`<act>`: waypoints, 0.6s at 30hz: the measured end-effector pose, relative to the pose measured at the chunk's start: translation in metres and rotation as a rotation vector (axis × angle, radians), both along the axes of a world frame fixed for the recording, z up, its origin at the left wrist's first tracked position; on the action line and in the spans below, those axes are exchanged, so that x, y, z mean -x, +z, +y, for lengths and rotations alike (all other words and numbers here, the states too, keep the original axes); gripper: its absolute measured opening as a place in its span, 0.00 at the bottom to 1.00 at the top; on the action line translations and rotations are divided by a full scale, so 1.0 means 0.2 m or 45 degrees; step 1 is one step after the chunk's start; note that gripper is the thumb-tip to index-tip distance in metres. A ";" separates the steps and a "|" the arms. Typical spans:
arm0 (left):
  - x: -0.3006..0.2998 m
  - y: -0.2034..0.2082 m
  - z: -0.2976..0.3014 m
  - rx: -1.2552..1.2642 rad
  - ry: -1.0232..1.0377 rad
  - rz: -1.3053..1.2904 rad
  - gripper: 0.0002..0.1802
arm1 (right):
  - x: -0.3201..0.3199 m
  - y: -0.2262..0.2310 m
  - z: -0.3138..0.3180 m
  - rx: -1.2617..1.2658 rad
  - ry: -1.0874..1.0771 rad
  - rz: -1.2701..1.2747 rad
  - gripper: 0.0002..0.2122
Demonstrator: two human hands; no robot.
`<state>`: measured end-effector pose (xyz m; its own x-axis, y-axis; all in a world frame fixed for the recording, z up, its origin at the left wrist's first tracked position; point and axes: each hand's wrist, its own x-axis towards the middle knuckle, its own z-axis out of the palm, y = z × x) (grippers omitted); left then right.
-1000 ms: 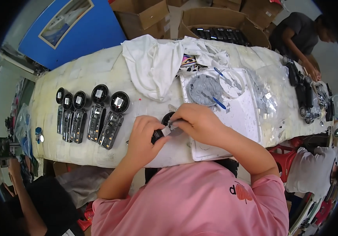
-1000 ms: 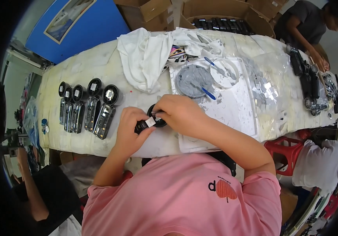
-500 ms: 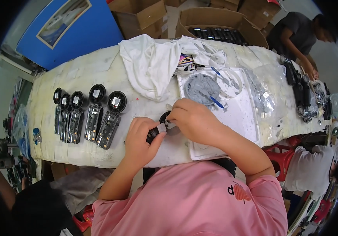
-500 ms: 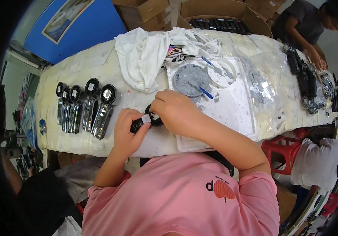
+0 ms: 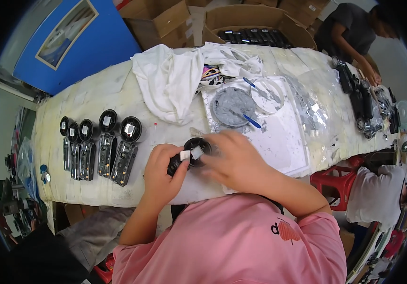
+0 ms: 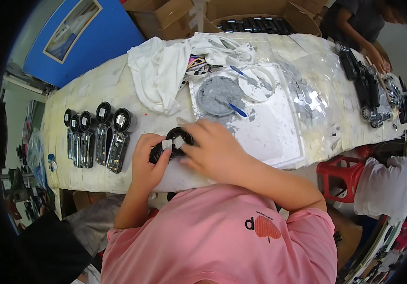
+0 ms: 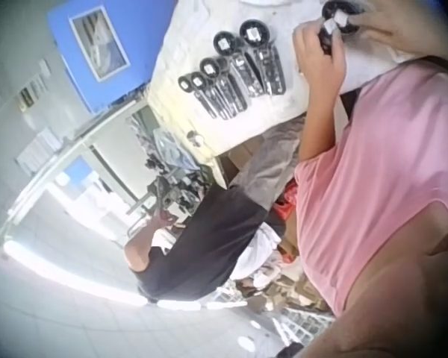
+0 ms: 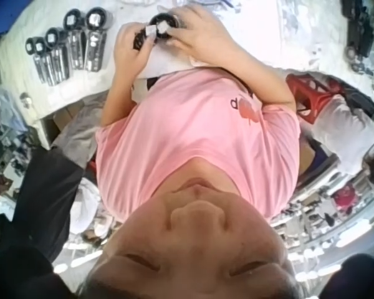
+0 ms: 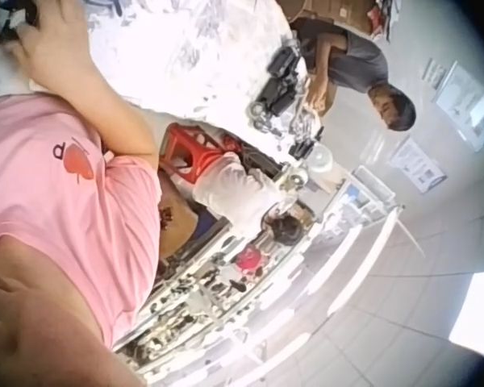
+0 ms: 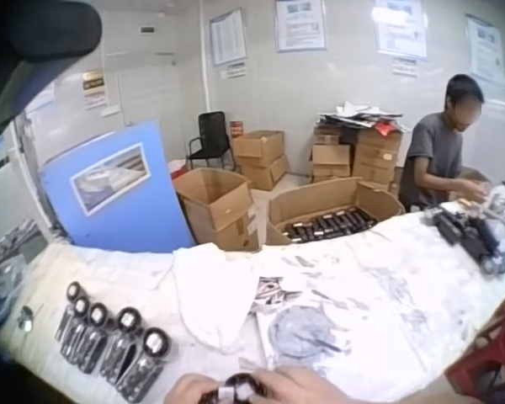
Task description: The person applies adhesive to small electronic components using a glue applicator, then assembles the plastic parts into a larger circular housing unit by hand.
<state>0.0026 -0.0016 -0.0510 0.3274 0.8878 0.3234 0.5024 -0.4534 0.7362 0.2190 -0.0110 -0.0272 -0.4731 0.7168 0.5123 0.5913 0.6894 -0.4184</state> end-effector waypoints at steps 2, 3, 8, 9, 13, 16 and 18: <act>0.01 -0.01 0.00 -0.015 -0.017 -0.002 0.17 | -0.10 -0.01 0.00 -0.138 -0.259 0.022 0.14; 0.01 -0.01 0.01 -0.004 -0.027 -0.058 0.16 | -0.16 -0.01 0.01 -0.097 -0.415 -0.059 0.13; -0.04 0.00 0.06 -0.006 -0.070 -0.133 0.16 | -0.35 -0.08 0.05 0.276 -0.759 -0.297 0.09; -0.04 0.00 0.07 -0.024 -0.102 -0.153 0.15 | -0.37 -0.10 0.05 0.270 -0.738 -0.318 0.08; -0.07 0.00 0.08 0.004 -0.120 -0.186 0.15 | -0.37 -0.05 0.05 0.065 -0.664 -0.175 0.06; -0.09 0.03 0.08 0.007 -0.090 -0.134 0.13 | -0.38 -0.05 0.06 -0.034 -0.547 -0.185 0.05; -0.08 0.03 0.07 0.007 -0.091 -0.123 0.13 | -0.38 -0.05 0.06 0.028 -0.474 -0.253 0.06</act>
<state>0.0177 0.0123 -0.0457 0.3571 0.8652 0.3521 0.3955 -0.4815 0.7821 0.2954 0.0004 -0.0382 -0.2675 0.8673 0.4197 0.8692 0.4052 -0.2835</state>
